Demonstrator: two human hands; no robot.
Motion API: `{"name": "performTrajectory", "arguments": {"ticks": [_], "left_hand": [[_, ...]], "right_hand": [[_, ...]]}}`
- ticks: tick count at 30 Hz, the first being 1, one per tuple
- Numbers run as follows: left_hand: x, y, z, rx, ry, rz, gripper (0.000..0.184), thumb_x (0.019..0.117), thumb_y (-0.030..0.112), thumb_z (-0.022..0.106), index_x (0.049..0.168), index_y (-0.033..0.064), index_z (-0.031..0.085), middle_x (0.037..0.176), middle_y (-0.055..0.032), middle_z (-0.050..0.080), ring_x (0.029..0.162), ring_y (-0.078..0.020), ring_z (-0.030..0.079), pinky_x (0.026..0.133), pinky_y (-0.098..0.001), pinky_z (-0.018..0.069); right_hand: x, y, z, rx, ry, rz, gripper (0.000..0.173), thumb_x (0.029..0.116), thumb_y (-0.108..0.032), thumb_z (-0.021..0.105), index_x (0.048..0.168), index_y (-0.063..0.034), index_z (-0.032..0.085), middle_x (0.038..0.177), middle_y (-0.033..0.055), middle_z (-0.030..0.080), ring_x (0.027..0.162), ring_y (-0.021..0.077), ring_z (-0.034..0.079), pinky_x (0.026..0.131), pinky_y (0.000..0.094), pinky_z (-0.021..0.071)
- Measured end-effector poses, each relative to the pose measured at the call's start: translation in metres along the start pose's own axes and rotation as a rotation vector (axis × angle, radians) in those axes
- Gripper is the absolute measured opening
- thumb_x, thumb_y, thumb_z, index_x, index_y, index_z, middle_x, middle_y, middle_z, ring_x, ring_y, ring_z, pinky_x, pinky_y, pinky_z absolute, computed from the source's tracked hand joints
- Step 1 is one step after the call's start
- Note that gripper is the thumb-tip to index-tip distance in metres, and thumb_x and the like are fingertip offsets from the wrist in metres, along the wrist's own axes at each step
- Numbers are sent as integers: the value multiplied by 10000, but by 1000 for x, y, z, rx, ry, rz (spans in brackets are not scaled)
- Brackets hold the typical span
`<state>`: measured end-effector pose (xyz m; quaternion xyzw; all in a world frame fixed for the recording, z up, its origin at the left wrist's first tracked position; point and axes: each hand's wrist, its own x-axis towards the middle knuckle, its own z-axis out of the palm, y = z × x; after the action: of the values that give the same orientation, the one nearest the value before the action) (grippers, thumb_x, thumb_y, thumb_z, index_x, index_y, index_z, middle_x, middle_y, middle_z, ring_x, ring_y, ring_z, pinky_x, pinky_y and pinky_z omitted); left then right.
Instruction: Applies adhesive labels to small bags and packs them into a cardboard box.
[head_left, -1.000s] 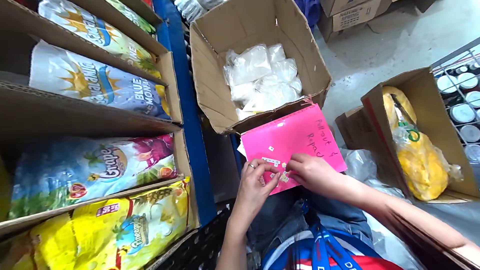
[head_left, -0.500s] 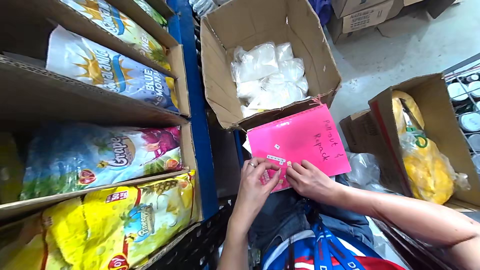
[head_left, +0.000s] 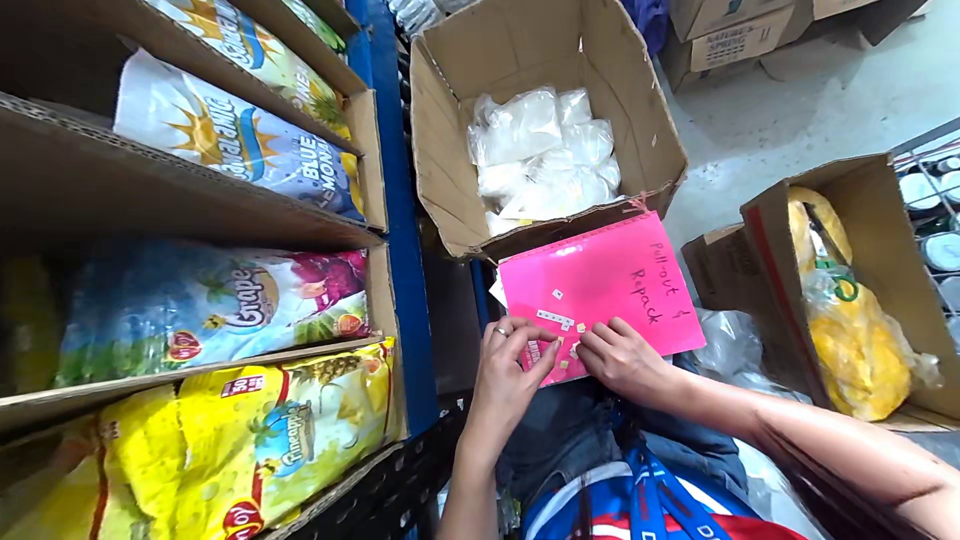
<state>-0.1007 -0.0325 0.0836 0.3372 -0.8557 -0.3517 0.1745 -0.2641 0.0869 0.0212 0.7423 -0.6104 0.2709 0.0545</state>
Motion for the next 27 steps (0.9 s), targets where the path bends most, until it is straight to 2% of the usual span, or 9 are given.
{"name": "performTrajectory", "arguments": {"ticks": [4,7,9,11,13,16,19,24,27], "left_hand": [[1,0,1,-19,13,2,177,894,287,714,924,126,782,1029,-34,692,1055,-152,591,931,-302,444],[1,1,2,-30,31,-2,169,894,273,710,925,123,783,1027,-35,692,1054,-147,589,935,-300,440],[1,1,3,-43,32,-15,168,907,253,697,970,123,783,1042,-33,697,1070,-152,593,946,-305,442],[3,2,6,-59,17,-33,189,924,234,687,1027,105,778,1061,-44,711,1075,-171,606,951,-324,452],[4,6,11,-99,-6,-52,200,932,214,683,1055,85,772,1075,-57,721,1080,-180,622,946,-328,475],[7,15,15,-187,-22,-82,181,948,216,674,1024,81,768,1042,-27,725,1031,-100,637,897,-258,493],[10,23,17,-251,-7,-98,153,943,204,678,968,80,763,975,3,712,948,-24,633,833,-178,501],[12,32,16,-335,26,-104,134,923,167,682,942,47,740,951,2,699,913,0,628,805,-147,506],[12,38,16,-387,65,-115,120,919,142,679,942,36,731,937,8,698,883,13,635,783,-138,518]], "right_hand": [[-1,2,8,37,82,83,136,935,-75,600,827,-51,678,823,96,676,725,239,625,634,349,458],[3,5,4,169,130,227,123,919,-130,644,856,-49,712,868,110,715,767,248,680,662,363,519],[7,6,-3,340,146,362,105,893,-117,678,883,-25,726,894,132,723,797,250,699,701,372,556],[12,6,-13,554,127,528,115,892,-104,689,911,0,734,896,133,705,757,178,656,698,295,547],[18,7,-25,787,76,702,141,916,-111,667,942,11,732,888,86,665,711,45,564,647,159,469],[24,8,-39,1046,24,872,134,935,-125,658,963,-6,714,857,-16,620,679,-57,507,624,103,424],[25,9,-46,1182,21,923,87,938,-119,666,949,-40,700,809,-68,618,648,-73,508,603,105,429],[26,10,-55,1395,19,948,64,964,-96,647,967,-63,701,847,-88,674,728,-52,594,688,135,498],[26,11,-56,1545,56,946,102,984,-75,616,965,-78,716,865,-93,700,747,-44,612,697,143,506]]}}
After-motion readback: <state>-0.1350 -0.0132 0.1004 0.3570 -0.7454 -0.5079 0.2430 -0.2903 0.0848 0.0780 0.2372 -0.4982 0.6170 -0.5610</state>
